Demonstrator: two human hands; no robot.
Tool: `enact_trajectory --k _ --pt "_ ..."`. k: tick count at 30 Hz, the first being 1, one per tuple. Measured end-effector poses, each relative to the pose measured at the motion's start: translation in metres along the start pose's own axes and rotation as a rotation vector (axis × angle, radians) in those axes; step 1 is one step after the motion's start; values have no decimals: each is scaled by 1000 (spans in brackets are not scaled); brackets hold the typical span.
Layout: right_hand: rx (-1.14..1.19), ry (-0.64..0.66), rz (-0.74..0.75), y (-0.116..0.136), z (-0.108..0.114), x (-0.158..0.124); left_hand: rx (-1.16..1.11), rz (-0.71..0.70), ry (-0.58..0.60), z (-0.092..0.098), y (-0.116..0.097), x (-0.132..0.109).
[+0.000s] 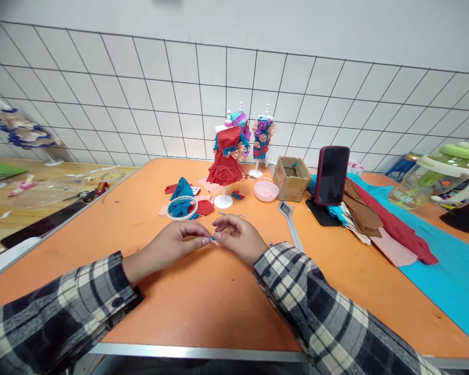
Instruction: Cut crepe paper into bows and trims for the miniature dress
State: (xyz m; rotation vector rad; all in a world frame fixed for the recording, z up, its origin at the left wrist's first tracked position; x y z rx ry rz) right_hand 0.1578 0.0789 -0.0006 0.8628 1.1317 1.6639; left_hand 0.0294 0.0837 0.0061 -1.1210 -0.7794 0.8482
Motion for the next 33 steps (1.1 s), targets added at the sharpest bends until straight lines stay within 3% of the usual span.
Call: enact_trajectory --k 3,9,15,19,26,33 --pt "-126 -90 67 7 4 -1 -35 22 -14 0 3 0" --pt "24 -61 -51 -5 -2 1 -50 38 -21 1 1 0" --pt "33 -179 -94 -8 10 0 -282 129 -131 13 13 0" --pt "111 -315 -125 -13 14 -4 -276 215 -29 -4 18 -2" --pt "219 -255 -136 -12 -7 -5 -248 132 -90 -4 14 -2" --pt "262 -205 -131 -11 -6 -3 -207 121 -25 -6 9 -1"
Point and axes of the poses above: each hand's wrist, its own x-axis towards the middle knuckle, its own z-axis out of the back of the hand, y = z × x, the point moved 9 cm from there along x, towards the middle knuckle, and after that the axes turned 12 degrees about -x, right-handed, at the moved point
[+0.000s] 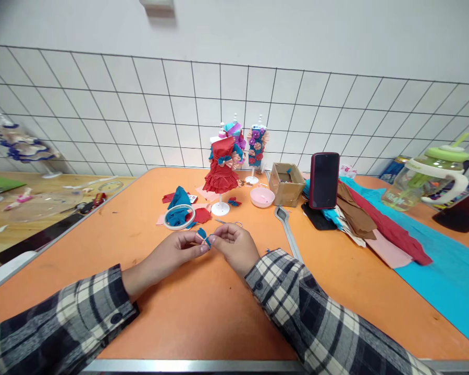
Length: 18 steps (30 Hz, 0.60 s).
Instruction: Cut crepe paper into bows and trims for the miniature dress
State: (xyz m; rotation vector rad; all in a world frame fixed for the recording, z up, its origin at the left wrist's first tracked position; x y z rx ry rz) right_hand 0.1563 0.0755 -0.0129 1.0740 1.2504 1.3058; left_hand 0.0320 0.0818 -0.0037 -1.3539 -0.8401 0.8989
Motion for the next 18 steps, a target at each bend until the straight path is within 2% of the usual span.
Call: enact_trajectory --k 7,13,18 --pt "-68 -31 92 7 2 1 8 -18 -58 8 -1 -1" --pt "-145 72 68 2 -2 2 95 -37 3 0 -9 -1" --pt "-221 96 147 9 -1 3 166 -58 45 -3 -10 -2"
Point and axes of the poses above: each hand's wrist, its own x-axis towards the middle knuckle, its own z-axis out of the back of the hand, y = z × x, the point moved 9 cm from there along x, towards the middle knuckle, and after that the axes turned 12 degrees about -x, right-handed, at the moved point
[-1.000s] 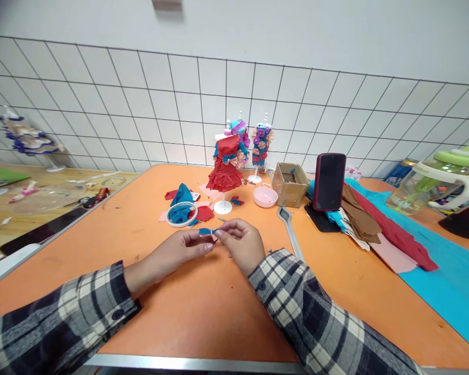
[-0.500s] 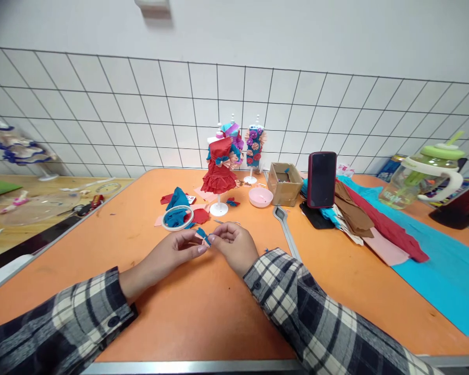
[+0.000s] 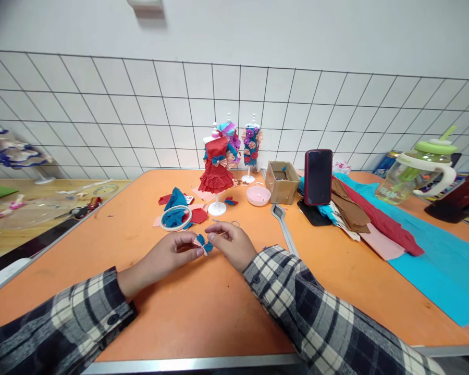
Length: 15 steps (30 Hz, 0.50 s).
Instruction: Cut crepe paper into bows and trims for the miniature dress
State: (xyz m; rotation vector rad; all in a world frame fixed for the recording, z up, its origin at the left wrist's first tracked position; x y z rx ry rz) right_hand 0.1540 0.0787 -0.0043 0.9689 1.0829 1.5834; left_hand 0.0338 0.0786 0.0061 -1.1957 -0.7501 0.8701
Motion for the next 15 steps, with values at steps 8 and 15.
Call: enact_trajectory --k 8,15 --pt "-144 -60 19 -3 3 3 79 -43 34 -4 -3 -2" --pt "-136 -72 15 0 2 1 81 -90 -107 10 -9 -1"
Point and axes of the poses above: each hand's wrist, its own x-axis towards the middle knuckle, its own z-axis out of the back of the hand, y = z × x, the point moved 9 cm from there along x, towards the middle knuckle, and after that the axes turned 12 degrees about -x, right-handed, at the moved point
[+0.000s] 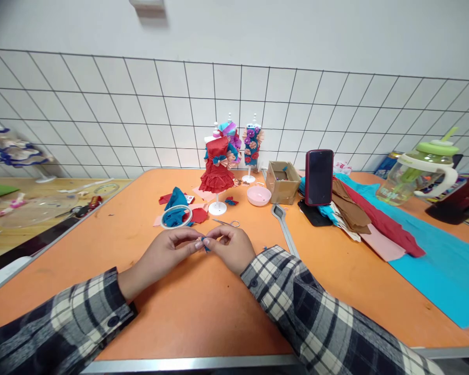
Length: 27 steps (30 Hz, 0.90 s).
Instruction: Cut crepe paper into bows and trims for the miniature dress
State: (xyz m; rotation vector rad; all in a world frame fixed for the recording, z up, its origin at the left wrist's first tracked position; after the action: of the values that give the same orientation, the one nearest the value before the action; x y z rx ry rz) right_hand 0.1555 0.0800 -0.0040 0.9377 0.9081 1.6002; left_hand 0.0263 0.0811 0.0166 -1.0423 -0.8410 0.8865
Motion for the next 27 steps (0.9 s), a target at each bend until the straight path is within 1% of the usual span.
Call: enact_trajectory --k 2,5,7,10,13,15,17,19,21,22,24,26,27 --pt "-25 -40 0 0 3 -1 -12 8 -45 5 2 0" --pt "-30 -97 -11 -1 8 -3 -123 36 -103 11 6 0" --pt "-15 -98 -13 -2 9 -3 -197 43 -82 9 7 1" --pt "-2 -48 -30 -4 5 -2 -257 69 -36 4 7 0" --pt "-26 27 -90 -8 -1 -2 -298 96 -83 7 9 -1" --pt "-32 60 -115 -9 -4 -2 -329 99 -94 6 9 -2" --pt "-22 72 -110 -9 -6 -2 -364 96 -70 3 10 -2" --pt "-26 74 -81 -7 -6 -2 -383 99 -20 -1 10 -2" --pt "-50 71 -52 -5 -6 -2 -362 105 18 -5 10 -2" --pt "-59 70 -51 -5 -6 -2 -345 108 11 -4 10 -2" --pt "-48 73 -83 -7 -6 -3 -332 111 -47 1 11 -2" --pt "3 99 -131 -10 -8 -4 -338 114 -103 6 11 -2" --pt "40 116 -143 -10 -10 -4 -340 116 -106 6 12 -2"
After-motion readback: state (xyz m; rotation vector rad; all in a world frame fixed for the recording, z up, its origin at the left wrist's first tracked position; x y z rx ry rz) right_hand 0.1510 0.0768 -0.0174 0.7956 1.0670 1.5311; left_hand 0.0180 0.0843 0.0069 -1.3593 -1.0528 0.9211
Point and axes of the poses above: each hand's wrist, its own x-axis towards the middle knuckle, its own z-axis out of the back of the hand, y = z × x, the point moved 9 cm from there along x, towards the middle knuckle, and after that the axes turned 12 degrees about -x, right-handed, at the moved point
